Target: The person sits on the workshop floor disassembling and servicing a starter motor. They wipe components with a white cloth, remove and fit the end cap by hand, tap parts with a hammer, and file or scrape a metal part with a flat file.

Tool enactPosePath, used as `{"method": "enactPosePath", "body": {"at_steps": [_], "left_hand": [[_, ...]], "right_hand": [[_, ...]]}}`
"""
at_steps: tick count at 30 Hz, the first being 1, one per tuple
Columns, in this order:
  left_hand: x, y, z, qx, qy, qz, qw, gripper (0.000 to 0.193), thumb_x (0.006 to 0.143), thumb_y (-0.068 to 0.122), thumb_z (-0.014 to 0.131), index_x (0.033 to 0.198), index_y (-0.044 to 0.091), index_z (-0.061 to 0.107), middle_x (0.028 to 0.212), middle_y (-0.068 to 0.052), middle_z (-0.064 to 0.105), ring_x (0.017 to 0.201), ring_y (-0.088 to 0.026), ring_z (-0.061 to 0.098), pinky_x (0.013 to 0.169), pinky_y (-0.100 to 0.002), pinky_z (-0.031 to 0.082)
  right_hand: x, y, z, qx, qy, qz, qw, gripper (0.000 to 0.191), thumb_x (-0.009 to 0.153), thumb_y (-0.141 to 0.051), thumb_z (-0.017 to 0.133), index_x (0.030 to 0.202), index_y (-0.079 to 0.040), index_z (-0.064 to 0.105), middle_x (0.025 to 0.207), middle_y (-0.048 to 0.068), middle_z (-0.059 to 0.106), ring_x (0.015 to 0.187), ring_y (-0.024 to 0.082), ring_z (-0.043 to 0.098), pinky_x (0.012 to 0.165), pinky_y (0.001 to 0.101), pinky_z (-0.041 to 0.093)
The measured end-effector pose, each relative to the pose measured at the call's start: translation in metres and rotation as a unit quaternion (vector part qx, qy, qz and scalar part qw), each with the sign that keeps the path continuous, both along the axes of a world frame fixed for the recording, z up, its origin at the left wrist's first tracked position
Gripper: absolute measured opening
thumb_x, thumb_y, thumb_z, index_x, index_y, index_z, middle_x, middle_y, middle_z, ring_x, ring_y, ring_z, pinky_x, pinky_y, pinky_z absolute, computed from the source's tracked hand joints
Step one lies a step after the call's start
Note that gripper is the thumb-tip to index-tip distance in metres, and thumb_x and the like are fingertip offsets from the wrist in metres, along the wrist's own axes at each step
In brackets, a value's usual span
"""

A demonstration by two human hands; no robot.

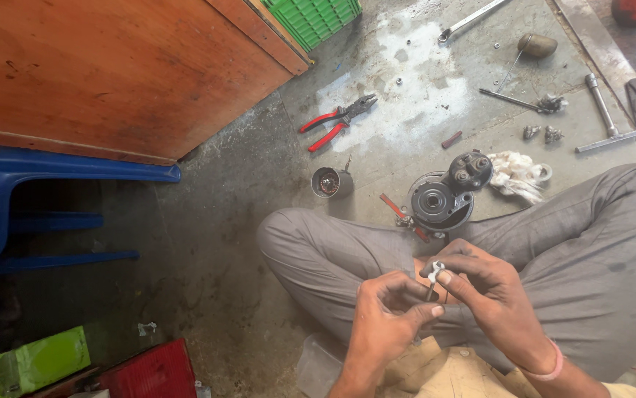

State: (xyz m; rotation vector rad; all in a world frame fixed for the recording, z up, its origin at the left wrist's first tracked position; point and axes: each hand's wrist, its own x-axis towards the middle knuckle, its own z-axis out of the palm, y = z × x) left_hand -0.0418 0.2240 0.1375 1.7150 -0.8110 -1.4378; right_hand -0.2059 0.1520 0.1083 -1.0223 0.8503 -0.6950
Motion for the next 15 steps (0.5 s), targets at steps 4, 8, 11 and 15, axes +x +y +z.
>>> {"method": "enactPosePath", "body": {"at_steps": [4, 8, 11, 15], "left_hand": [[-0.001, -0.001, -0.001, -0.022, 0.009, 0.014, 1.000, 0.019, 0.075, 0.005, 0.086, 0.088, 0.002, 0.073, 0.085, -0.001, 0.075, 0.080, -0.007, 0.069, 0.071, -0.027, 0.059], [-0.002, 0.000, -0.003, -0.027, -0.019, 0.010, 0.999, 0.021, 0.074, 0.005, 0.089, 0.086, 0.001, 0.072, 0.082, -0.002, 0.073, 0.077, -0.007, 0.067, 0.068, -0.027, 0.056], [-0.003, 0.001, -0.003, -0.022, 0.007, 0.023, 0.999, 0.023, 0.075, 0.006, 0.089, 0.086, 0.001, 0.069, 0.083, -0.002, 0.072, 0.077, -0.006, 0.066, 0.068, -0.026, 0.055], [0.008, 0.005, 0.001, -0.008, 0.152, 0.024, 0.988, 0.015, 0.085, 0.005, 0.078, 0.099, 0.003, 0.071, 0.094, -0.001, 0.074, 0.083, -0.005, 0.066, 0.071, -0.024, 0.053]], "right_hand": [[0.000, 0.000, 0.002, -0.019, 0.022, 0.005, 1.000, 0.028, 0.093, -0.008, 0.062, 0.112, 0.004, 0.080, 0.098, 0.007, 0.068, 0.083, 0.013, 0.065, 0.069, 0.0285, 0.056], [-0.001, 0.001, 0.001, -0.036, 0.024, 0.011, 0.999, 0.028, 0.093, -0.008, 0.061, 0.113, 0.003, 0.078, 0.099, 0.007, 0.067, 0.084, 0.013, 0.065, 0.070, 0.0277, 0.058], [-0.002, 0.003, -0.001, -0.067, 0.039, 0.012, 0.997, 0.024, 0.093, -0.008, 0.063, 0.106, 0.005, 0.078, 0.098, 0.007, 0.068, 0.083, 0.013, 0.065, 0.068, 0.0273, 0.057], [-0.003, 0.003, -0.001, -0.064, 0.023, 0.015, 0.998, 0.023, 0.093, -0.007, 0.063, 0.106, 0.005, 0.078, 0.098, 0.008, 0.068, 0.080, 0.013, 0.066, 0.068, 0.0273, 0.057]]}}
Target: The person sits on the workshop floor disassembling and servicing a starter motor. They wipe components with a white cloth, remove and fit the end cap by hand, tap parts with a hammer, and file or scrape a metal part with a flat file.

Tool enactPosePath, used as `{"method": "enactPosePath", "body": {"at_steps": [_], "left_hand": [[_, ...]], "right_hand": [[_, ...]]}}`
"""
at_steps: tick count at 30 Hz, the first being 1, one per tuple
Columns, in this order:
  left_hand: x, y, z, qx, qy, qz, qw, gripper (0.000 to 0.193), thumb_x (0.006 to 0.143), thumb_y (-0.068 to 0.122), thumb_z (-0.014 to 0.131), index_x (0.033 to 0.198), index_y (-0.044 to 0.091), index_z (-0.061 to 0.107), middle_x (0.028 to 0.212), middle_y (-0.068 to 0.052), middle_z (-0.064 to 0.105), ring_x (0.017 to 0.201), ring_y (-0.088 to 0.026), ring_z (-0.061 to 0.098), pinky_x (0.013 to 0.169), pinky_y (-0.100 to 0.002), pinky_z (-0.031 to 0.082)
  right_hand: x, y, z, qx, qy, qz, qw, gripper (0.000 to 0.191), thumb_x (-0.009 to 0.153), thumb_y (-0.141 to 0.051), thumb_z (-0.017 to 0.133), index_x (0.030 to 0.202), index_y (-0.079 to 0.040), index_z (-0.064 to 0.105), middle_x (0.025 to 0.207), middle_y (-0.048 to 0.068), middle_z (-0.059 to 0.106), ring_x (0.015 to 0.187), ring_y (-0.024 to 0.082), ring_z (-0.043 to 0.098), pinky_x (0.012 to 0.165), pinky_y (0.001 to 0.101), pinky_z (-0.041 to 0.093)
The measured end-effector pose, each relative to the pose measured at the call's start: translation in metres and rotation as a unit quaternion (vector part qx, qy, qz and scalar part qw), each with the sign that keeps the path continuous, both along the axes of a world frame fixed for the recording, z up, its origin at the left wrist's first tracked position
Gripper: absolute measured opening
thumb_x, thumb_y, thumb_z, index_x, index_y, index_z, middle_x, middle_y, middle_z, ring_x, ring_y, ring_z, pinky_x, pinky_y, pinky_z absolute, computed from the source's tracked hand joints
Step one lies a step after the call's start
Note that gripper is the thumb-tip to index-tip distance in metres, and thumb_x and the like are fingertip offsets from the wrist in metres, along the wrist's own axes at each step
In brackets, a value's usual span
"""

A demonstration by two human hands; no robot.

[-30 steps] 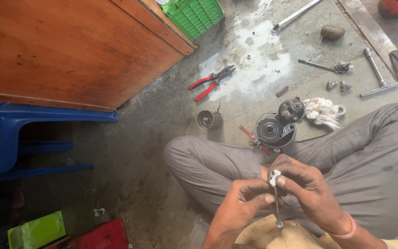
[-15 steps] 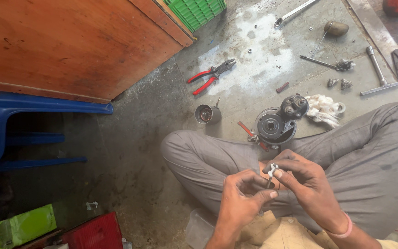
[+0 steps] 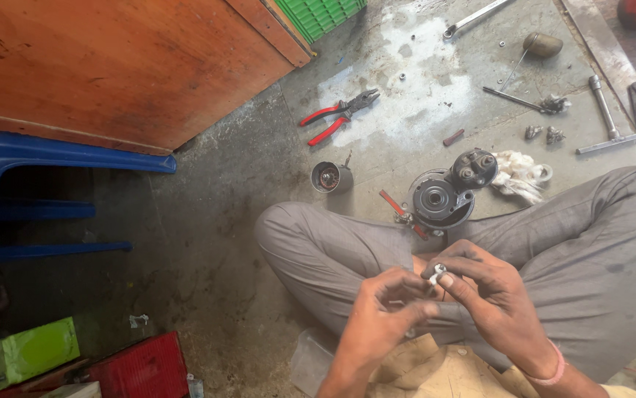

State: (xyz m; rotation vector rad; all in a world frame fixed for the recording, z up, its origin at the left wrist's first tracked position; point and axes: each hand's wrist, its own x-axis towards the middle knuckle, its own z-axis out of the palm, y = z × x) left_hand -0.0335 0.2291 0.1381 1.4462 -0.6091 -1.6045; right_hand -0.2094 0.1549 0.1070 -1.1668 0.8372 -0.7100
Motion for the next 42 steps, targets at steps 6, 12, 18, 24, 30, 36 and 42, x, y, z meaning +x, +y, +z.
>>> {"method": "enactPosePath", "body": {"at_steps": [6, 12, 18, 24, 30, 36, 42], "left_hand": [[0.006, 0.004, -0.002, -0.016, 0.028, -0.019, 0.999, 0.013, 0.092, 0.000, 0.073, 0.105, -0.002, 0.075, 0.096, -0.007, 0.076, 0.088, -0.009, 0.069, 0.081, -0.024, 0.057], [0.002, 0.003, -0.009, -0.019, -0.019, 0.005, 1.000, 0.012, 0.084, -0.002, 0.080, 0.091, -0.001, 0.070, 0.089, -0.005, 0.074, 0.082, -0.010, 0.069, 0.070, -0.026, 0.056], [-0.005, 0.003, -0.011, -0.059, -0.014, 0.048, 0.997, 0.021, 0.084, -0.003, 0.081, 0.088, 0.003, 0.061, 0.091, -0.003, 0.073, 0.089, -0.007, 0.069, 0.076, -0.025, 0.059], [0.000, 0.008, -0.007, -0.028, -0.020, 0.000, 0.999, 0.014, 0.093, -0.002, 0.072, 0.107, -0.004, 0.071, 0.096, -0.005, 0.075, 0.084, -0.009, 0.067, 0.073, -0.026, 0.055], [0.005, 0.012, -0.004, -0.001, 0.045, -0.031, 0.999, 0.020, 0.102, 0.004, 0.060, 0.117, -0.003, 0.072, 0.087, -0.007, 0.073, 0.077, -0.011, 0.068, 0.073, -0.026, 0.057], [0.004, 0.012, -0.006, -0.024, 0.025, -0.017, 0.999, 0.014, 0.091, 0.003, 0.074, 0.103, -0.004, 0.072, 0.090, -0.006, 0.075, 0.082, -0.010, 0.069, 0.076, -0.026, 0.056], [0.003, 0.010, -0.005, -0.035, -0.068, -0.009, 0.997, 0.019, 0.081, 0.001, 0.085, 0.093, -0.001, 0.070, 0.087, -0.004, 0.074, 0.081, -0.009, 0.068, 0.075, -0.025, 0.055]], "right_hand": [[0.002, -0.001, 0.003, -0.105, -0.005, 0.014, 0.994, 0.019, 0.091, -0.004, 0.065, 0.105, 0.003, 0.076, 0.098, 0.008, 0.070, 0.087, 0.016, 0.068, 0.079, 0.0292, 0.055], [0.005, 0.001, 0.006, -0.110, 0.025, 0.002, 0.994, 0.023, 0.087, -0.003, 0.068, 0.106, 0.003, 0.077, 0.093, 0.008, 0.072, 0.084, 0.017, 0.069, 0.076, 0.0290, 0.054], [0.008, 0.005, 0.004, -0.101, 0.030, -0.019, 0.994, 0.020, 0.087, -0.002, 0.068, 0.103, 0.002, 0.079, 0.092, 0.008, 0.072, 0.082, 0.015, 0.070, 0.072, 0.0280, 0.055], [0.004, 0.002, 0.006, -0.071, 0.033, -0.040, 0.996, 0.020, 0.088, -0.003, 0.068, 0.104, 0.002, 0.079, 0.095, 0.008, 0.073, 0.082, 0.015, 0.070, 0.070, 0.0276, 0.057], [0.000, -0.002, 0.009, 0.029, -0.001, -0.026, 0.999, 0.019, 0.091, -0.002, 0.067, 0.101, 0.006, 0.080, 0.095, 0.010, 0.070, 0.084, 0.016, 0.066, 0.072, 0.0293, 0.055], [-0.002, -0.003, 0.008, 0.043, -0.031, -0.011, 0.999, 0.018, 0.090, -0.001, 0.067, 0.099, 0.007, 0.079, 0.093, 0.011, 0.069, 0.084, 0.017, 0.066, 0.074, 0.0301, 0.055], [-0.001, 0.000, 0.009, 0.017, -0.009, -0.006, 1.000, 0.016, 0.088, 0.000, 0.068, 0.098, 0.007, 0.079, 0.093, 0.011, 0.067, 0.086, 0.017, 0.064, 0.074, 0.0298, 0.054]]}}
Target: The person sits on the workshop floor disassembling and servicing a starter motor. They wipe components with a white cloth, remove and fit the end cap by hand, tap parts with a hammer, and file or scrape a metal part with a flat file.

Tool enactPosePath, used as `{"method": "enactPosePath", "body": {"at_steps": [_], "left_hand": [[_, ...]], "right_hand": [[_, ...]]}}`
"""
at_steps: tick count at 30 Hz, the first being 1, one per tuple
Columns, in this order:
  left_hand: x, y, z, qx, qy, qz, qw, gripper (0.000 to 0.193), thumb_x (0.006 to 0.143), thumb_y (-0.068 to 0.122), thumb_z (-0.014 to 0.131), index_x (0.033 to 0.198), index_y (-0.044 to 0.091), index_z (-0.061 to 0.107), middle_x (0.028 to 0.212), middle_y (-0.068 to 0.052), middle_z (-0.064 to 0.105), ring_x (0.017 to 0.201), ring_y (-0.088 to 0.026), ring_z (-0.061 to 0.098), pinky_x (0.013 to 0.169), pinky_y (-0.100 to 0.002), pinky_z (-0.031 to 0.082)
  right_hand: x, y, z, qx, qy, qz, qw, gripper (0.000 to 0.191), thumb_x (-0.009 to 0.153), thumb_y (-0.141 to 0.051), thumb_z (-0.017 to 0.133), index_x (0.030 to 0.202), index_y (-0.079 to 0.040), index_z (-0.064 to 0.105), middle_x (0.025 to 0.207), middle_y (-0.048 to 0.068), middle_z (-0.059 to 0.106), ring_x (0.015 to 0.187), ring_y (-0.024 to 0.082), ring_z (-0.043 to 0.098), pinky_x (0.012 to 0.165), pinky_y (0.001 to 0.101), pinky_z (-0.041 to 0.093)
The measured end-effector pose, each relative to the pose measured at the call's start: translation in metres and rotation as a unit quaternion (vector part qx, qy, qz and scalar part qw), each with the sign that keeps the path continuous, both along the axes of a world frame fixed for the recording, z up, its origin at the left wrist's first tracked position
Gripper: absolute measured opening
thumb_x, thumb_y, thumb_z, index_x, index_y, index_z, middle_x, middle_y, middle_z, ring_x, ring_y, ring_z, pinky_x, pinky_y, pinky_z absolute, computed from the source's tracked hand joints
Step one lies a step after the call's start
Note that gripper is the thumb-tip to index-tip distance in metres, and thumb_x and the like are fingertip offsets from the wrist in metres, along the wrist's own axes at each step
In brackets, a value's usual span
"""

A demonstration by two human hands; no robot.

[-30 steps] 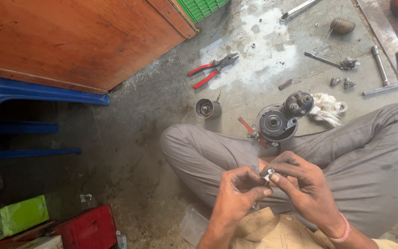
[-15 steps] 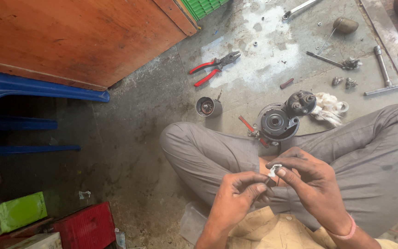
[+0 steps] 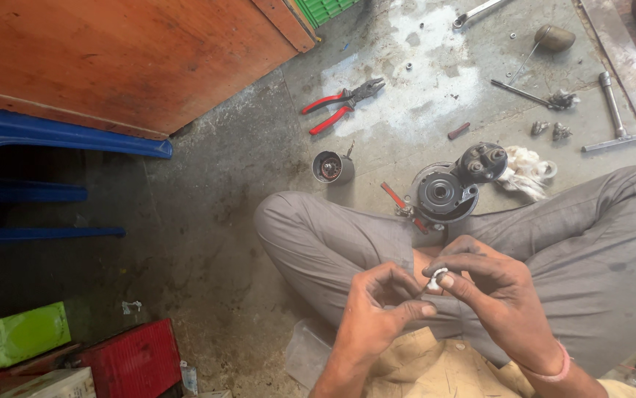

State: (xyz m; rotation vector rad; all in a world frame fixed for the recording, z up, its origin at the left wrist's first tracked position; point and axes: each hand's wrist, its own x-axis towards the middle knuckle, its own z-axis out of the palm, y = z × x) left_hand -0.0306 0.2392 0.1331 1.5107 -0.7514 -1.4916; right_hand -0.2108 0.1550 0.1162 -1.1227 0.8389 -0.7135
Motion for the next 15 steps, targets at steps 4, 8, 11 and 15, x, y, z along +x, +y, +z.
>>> {"method": "enactPosePath", "body": {"at_steps": [4, 8, 11, 15], "left_hand": [[-0.0014, 0.0002, 0.0027, 0.017, 0.042, 0.000, 0.999, 0.012, 0.089, 0.001, 0.076, 0.100, 0.000, 0.073, 0.091, -0.002, 0.075, 0.084, -0.007, 0.068, 0.077, -0.025, 0.057], [0.0037, 0.0013, 0.0053, 0.068, 0.104, -0.042, 0.991, 0.017, 0.100, 0.006, 0.064, 0.110, -0.001, 0.074, 0.082, -0.005, 0.073, 0.072, -0.009, 0.066, 0.064, -0.024, 0.052], [0.0050, 0.0003, 0.0042, 0.054, 0.158, -0.047, 0.985, 0.017, 0.102, 0.007, 0.062, 0.109, -0.004, 0.073, 0.084, -0.007, 0.074, 0.071, -0.010, 0.067, 0.065, -0.024, 0.053], [-0.0002, 0.0016, 0.0020, 0.037, 0.113, -0.010, 0.993, 0.014, 0.088, 0.004, 0.078, 0.098, -0.004, 0.072, 0.086, -0.009, 0.075, 0.072, -0.010, 0.067, 0.060, -0.026, 0.052]], "right_hand": [[0.0008, -0.0019, 0.0006, 0.026, 0.015, -0.014, 0.999, 0.017, 0.089, -0.003, 0.067, 0.097, 0.006, 0.079, 0.096, 0.011, 0.069, 0.083, 0.017, 0.069, 0.071, 0.0304, 0.059], [-0.0003, -0.0052, 0.0003, 0.046, -0.013, -0.017, 0.999, 0.018, 0.091, -0.005, 0.066, 0.098, 0.006, 0.078, 0.098, 0.011, 0.067, 0.085, 0.016, 0.070, 0.072, 0.0311, 0.064], [-0.0008, -0.0069, -0.0013, 0.080, -0.013, -0.007, 0.997, 0.018, 0.090, -0.004, 0.065, 0.097, 0.006, 0.078, 0.098, 0.011, 0.066, 0.084, 0.016, 0.069, 0.074, 0.0323, 0.064], [-0.0011, -0.0064, -0.0034, 0.039, -0.050, 0.027, 0.998, 0.015, 0.092, -0.003, 0.065, 0.095, 0.007, 0.076, 0.093, 0.010, 0.066, 0.085, 0.017, 0.064, 0.075, 0.0310, 0.055]]}}
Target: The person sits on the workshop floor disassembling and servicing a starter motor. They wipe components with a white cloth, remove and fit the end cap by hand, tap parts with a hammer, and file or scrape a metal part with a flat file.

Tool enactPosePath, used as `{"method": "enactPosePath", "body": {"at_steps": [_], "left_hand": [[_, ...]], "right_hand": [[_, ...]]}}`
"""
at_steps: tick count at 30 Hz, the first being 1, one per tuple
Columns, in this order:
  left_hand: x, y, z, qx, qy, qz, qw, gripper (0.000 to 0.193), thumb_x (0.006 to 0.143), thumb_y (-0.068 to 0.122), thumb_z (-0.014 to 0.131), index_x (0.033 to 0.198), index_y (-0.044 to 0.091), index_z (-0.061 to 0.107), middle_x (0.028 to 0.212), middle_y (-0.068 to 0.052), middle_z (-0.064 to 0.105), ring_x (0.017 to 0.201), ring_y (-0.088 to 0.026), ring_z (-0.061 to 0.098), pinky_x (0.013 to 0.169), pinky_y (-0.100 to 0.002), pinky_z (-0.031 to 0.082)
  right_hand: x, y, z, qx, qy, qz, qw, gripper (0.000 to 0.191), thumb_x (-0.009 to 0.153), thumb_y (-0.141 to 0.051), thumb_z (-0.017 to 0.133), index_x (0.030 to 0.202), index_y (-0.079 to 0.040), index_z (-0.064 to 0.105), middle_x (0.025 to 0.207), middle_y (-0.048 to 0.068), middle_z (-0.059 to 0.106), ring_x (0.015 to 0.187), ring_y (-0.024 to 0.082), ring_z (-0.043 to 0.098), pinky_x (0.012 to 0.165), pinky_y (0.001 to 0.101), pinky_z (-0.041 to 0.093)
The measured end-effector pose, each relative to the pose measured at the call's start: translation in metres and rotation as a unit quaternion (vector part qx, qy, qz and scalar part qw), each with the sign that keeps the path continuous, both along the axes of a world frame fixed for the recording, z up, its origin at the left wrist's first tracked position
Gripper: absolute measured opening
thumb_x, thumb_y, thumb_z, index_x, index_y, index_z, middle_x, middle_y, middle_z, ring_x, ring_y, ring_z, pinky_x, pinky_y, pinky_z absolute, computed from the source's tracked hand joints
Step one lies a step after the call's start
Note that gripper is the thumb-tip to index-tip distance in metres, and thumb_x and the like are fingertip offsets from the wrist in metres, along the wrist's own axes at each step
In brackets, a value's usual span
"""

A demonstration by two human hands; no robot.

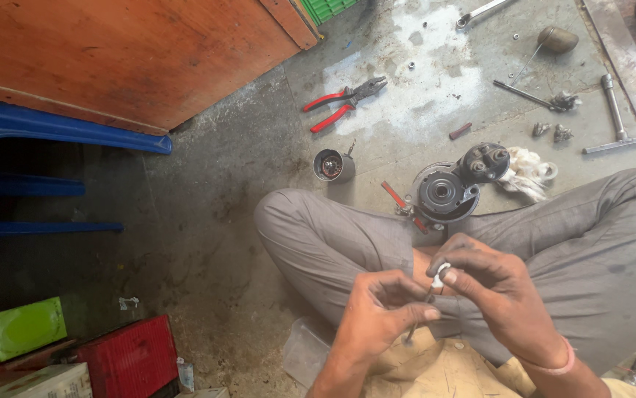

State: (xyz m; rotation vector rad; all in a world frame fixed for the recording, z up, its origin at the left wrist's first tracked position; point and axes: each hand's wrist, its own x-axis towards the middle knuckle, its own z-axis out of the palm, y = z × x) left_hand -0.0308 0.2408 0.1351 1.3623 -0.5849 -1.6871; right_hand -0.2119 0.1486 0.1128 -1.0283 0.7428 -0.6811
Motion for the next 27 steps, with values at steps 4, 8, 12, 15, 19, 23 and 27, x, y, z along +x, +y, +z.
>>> {"method": "enactPosePath", "body": {"at_steps": [4, 8, 12, 15, 19, 23, 27], "left_hand": [[-0.003, 0.001, -0.003, -0.097, -0.061, 0.033, 0.993, 0.025, 0.082, 0.006, 0.088, 0.088, -0.001, 0.064, 0.101, -0.008, 0.078, 0.084, -0.008, 0.069, 0.073, -0.025, 0.057], [-0.003, 0.002, -0.004, -0.023, -0.068, 0.031, 0.997, 0.020, 0.088, 0.006, 0.084, 0.096, -0.005, 0.069, 0.089, -0.007, 0.072, 0.080, -0.010, 0.067, 0.071, -0.027, 0.057], [0.003, 0.004, -0.007, 0.037, 0.072, 0.008, 0.997, 0.019, 0.099, 0.011, 0.070, 0.107, -0.006, 0.070, 0.085, -0.009, 0.072, 0.073, -0.014, 0.068, 0.067, -0.029, 0.056], [0.010, 0.009, -0.011, 0.019, 0.169, -0.021, 0.985, 0.023, 0.107, 0.014, 0.066, 0.114, -0.008, 0.070, 0.086, -0.011, 0.070, 0.074, -0.017, 0.066, 0.070, -0.030, 0.055], [0.012, 0.015, -0.024, 0.065, 0.367, -0.021, 0.927, 0.025, 0.109, 0.016, 0.067, 0.117, -0.008, 0.070, 0.085, -0.010, 0.069, 0.075, -0.019, 0.066, 0.070, -0.032, 0.053], [0.002, 0.025, -0.042, 0.095, 0.549, 0.005, 0.831, 0.020, 0.109, 0.014, 0.069, 0.111, -0.006, 0.070, 0.084, -0.009, 0.069, 0.077, -0.021, 0.069, 0.075, -0.037, 0.056], [-0.014, 0.032, -0.056, 0.087, 0.546, 0.020, 0.833, 0.013, 0.104, 0.011, 0.073, 0.108, -0.002, 0.071, 0.088, -0.011, 0.071, 0.082, -0.024, 0.072, 0.076, -0.040, 0.057]], "right_hand": [[0.000, 0.001, 0.000, -0.037, 0.031, 0.017, 0.999, 0.015, 0.092, -0.004, 0.065, 0.092, 0.006, 0.076, 0.089, 0.008, 0.066, 0.084, 0.016, 0.060, 0.074, 0.0309, 0.050], [0.003, 0.001, 0.000, -0.038, 0.061, -0.001, 0.997, 0.015, 0.094, -0.007, 0.064, 0.092, 0.004, 0.073, 0.091, 0.006, 0.063, 0.084, 0.015, 0.059, 0.075, 0.0302, 0.050], [0.004, 0.001, -0.002, 0.059, 0.054, 0.001, 0.997, 0.018, 0.093, -0.013, 0.063, 0.094, 0.003, 0.072, 0.094, 0.004, 0.061, 0.083, 0.016, 0.065, 0.074, 0.0326, 0.057], [0.002, 0.001, -0.005, 0.053, 0.041, 0.013, 0.998, 0.020, 0.095, -0.015, 0.062, 0.093, 0.002, 0.072, 0.094, 0.005, 0.059, 0.086, 0.014, 0.060, 0.076, 0.0320, 0.053], [0.000, -0.001, -0.012, 0.105, -0.093, 0.044, 0.989, 0.020, 0.099, -0.013, 0.063, 0.094, 0.005, 0.069, 0.095, 0.006, 0.055, 0.089, 0.016, 0.051, 0.079, 0.0327, 0.044], [0.002, -0.001, -0.016, 0.178, -0.192, 0.074, 0.962, 0.020, 0.099, -0.014, 0.063, 0.095, 0.005, 0.066, 0.095, 0.006, 0.052, 0.092, 0.018, 0.050, 0.083, 0.0342, 0.043], [0.004, -0.001, -0.017, 0.240, -0.214, 0.096, 0.942, 0.023, 0.101, -0.017, 0.064, 0.093, 0.004, 0.065, 0.094, 0.006, 0.051, 0.089, 0.019, 0.050, 0.078, 0.0356, 0.043]]}}
